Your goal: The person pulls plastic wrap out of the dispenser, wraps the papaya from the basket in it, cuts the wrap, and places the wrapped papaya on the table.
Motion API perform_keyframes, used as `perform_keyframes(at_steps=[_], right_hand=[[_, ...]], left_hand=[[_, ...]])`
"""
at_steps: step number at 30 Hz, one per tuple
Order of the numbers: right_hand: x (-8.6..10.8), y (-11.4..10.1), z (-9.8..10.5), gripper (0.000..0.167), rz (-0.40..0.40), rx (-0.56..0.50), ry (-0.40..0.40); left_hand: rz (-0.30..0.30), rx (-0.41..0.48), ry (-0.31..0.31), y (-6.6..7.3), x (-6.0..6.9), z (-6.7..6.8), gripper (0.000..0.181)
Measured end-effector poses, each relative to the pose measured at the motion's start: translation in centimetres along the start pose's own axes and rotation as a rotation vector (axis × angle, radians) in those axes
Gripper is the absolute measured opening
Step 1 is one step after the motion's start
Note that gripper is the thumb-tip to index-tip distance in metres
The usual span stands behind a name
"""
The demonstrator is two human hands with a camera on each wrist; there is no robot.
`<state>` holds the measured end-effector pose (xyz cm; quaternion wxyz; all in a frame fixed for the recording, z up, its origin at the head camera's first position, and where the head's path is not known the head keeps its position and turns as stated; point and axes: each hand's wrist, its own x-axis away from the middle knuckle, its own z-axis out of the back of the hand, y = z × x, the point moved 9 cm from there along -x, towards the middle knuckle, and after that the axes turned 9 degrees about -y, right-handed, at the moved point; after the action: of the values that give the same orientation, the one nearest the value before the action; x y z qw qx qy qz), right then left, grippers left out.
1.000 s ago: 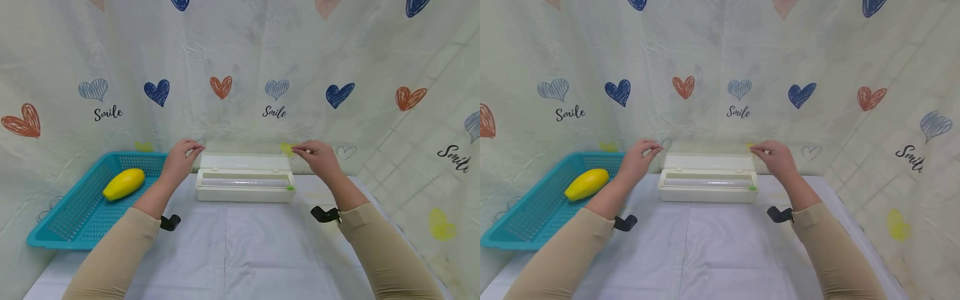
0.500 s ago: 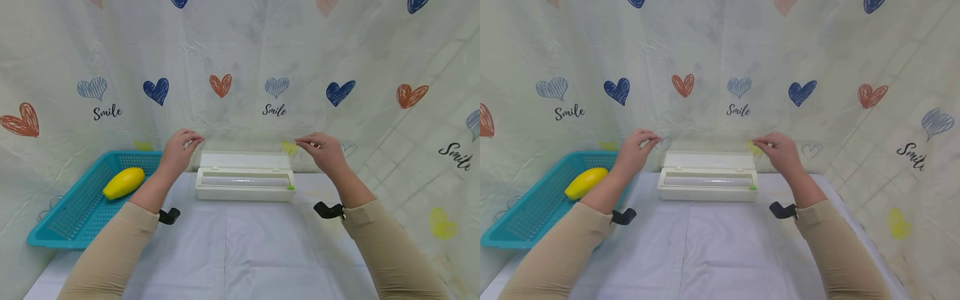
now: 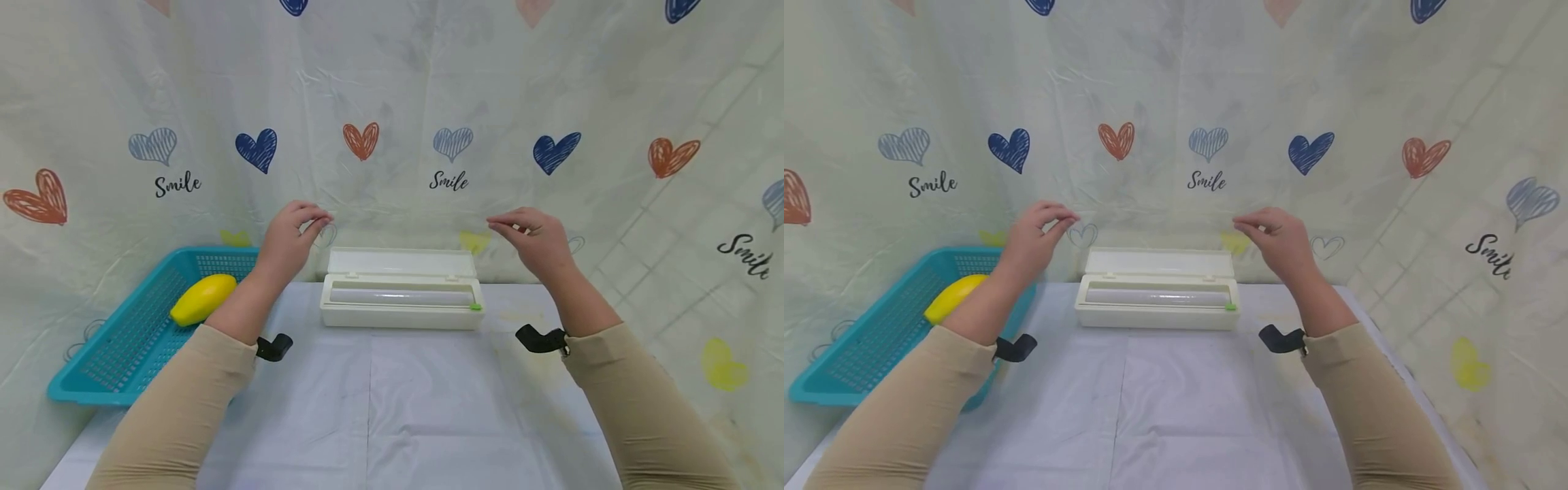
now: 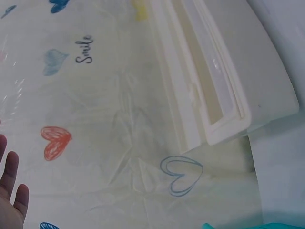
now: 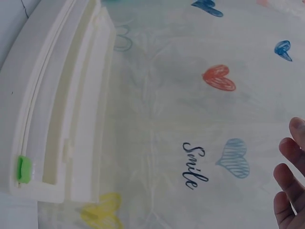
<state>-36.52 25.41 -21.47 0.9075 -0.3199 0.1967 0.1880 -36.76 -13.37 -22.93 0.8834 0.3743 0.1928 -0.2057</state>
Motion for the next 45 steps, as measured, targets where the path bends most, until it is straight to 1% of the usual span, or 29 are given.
perform_keyframes(at_steps=[6,14,20,25,30,35,38,41,45], right_hand=[[0.0,-0.5,0.8,0.023,-0.006,-0.026,0.026],[0.1,-1.3,1.9,0.02,0.036,-0.025,0.075],[0.1,-2.0,2.5,0.019,0.047,-0.022,0.098],[0.1,-2.3,3.0,0.02,0.037,-0.025,0.108],[0.0,-2.9,3.6,0.019,0.05,-0.036,0.122],[-0.1,-3.5,4.0,0.02,0.066,-0.042,0.131],[0.0,-3.6,4.1,0.021,0.064,-0.045,0.126],[0.6,-3.7,4.1,0.021,0.064,-0.045,0.116],[1.7,-4.0,4.1,0.02,0.087,-0.058,0.105]], left_hand=[[-0.025,-0.001,0.024,1.0,-0.2,0.8,0.023],[-0.051,-0.005,0.044,2.3,-0.1,1.7,0.022],[-0.078,-0.009,0.064,2.9,-0.2,2.5,0.02],[-0.079,-0.028,0.065,3.2,-0.2,2.8,0.021],[-0.096,-0.021,0.075,3.9,-0.3,3.4,0.02],[-0.087,-0.02,0.075,4.2,-0.4,3.8,0.022],[-0.077,-0.025,0.063,4.3,-0.2,3.8,0.023],[-0.075,-0.029,0.052,4.3,0.3,3.8,0.022],[-0.095,-0.039,0.032,4.6,1.4,3.7,0.021]])
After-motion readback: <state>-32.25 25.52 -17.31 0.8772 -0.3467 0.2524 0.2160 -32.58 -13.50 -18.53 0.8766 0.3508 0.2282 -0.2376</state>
